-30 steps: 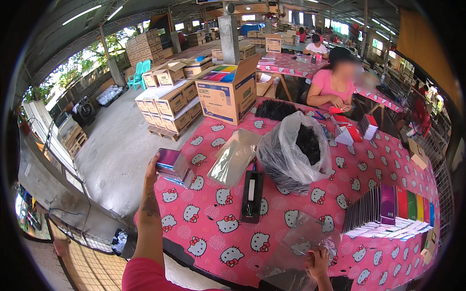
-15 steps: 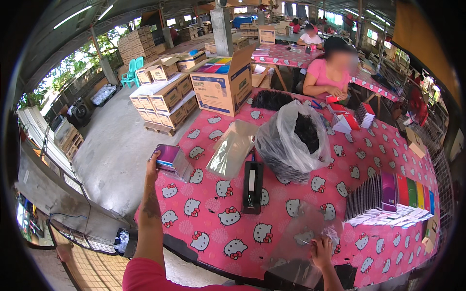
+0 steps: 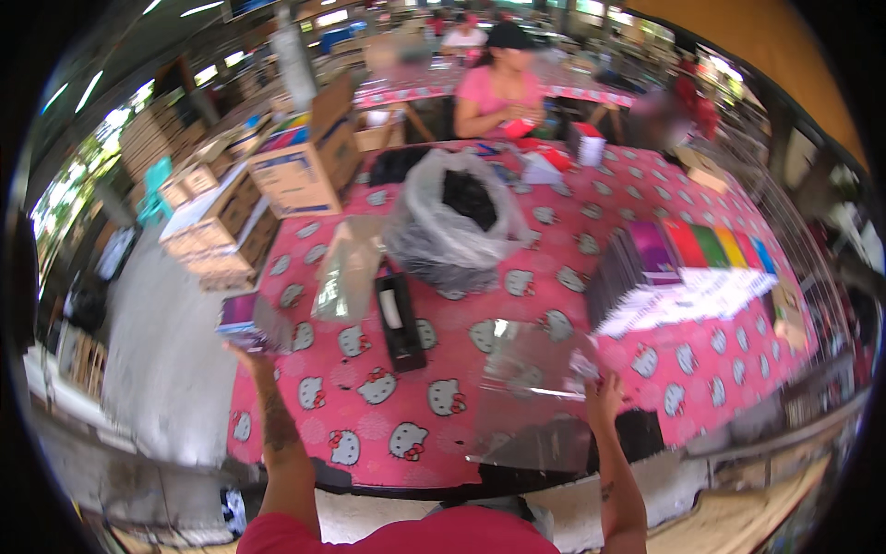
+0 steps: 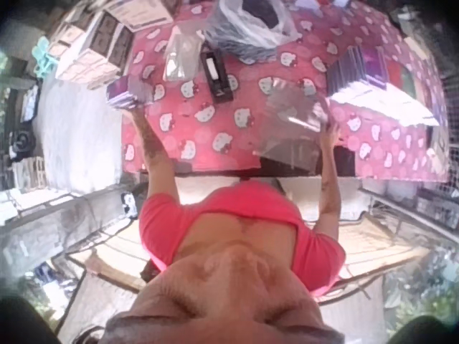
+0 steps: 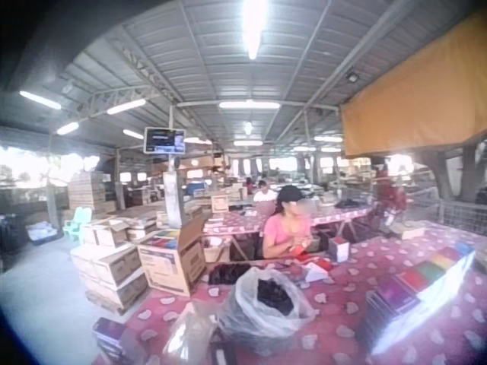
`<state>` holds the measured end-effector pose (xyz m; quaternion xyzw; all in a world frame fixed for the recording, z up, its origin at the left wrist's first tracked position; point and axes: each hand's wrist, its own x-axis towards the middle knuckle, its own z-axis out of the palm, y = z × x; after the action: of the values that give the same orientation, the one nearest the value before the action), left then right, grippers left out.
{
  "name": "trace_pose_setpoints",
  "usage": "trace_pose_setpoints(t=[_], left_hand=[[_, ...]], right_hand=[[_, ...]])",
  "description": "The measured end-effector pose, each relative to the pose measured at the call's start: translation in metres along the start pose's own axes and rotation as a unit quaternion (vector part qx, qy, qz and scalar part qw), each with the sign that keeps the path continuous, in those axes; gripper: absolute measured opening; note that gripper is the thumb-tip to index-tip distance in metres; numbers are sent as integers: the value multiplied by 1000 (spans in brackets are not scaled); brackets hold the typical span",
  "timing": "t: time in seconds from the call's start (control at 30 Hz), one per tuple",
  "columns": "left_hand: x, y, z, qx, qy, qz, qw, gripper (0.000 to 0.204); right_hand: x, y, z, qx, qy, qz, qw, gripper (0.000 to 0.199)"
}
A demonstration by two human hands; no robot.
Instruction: The person packages notebooks by placing individual notebooks into plastic sleeves and sealing them with tape.
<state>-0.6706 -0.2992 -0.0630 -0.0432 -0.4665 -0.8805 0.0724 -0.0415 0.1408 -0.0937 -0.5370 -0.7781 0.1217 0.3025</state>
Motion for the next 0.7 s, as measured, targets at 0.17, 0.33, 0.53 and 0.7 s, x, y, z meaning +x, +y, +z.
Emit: trace_pose_setpoints(t=[0.17, 0.33, 0.53, 0.7], left_hand=[[-2, -4, 2, 62, -7, 10, 998, 82], [-4, 21, 28, 83, 92, -67, 990, 79], [-59, 36, 43, 304, 270, -83, 910, 60], [-299, -54, 150, 450, -180, 245, 840, 44]], right_hand=[[-26, -21, 13, -3, -48, 21, 999, 59], [-35, -52, 14, -10, -64, 42, 997, 62], [-33, -68, 19, -45, -93, 17, 995, 66], [-18, -63, 26, 68, -110, -3, 992, 62]])
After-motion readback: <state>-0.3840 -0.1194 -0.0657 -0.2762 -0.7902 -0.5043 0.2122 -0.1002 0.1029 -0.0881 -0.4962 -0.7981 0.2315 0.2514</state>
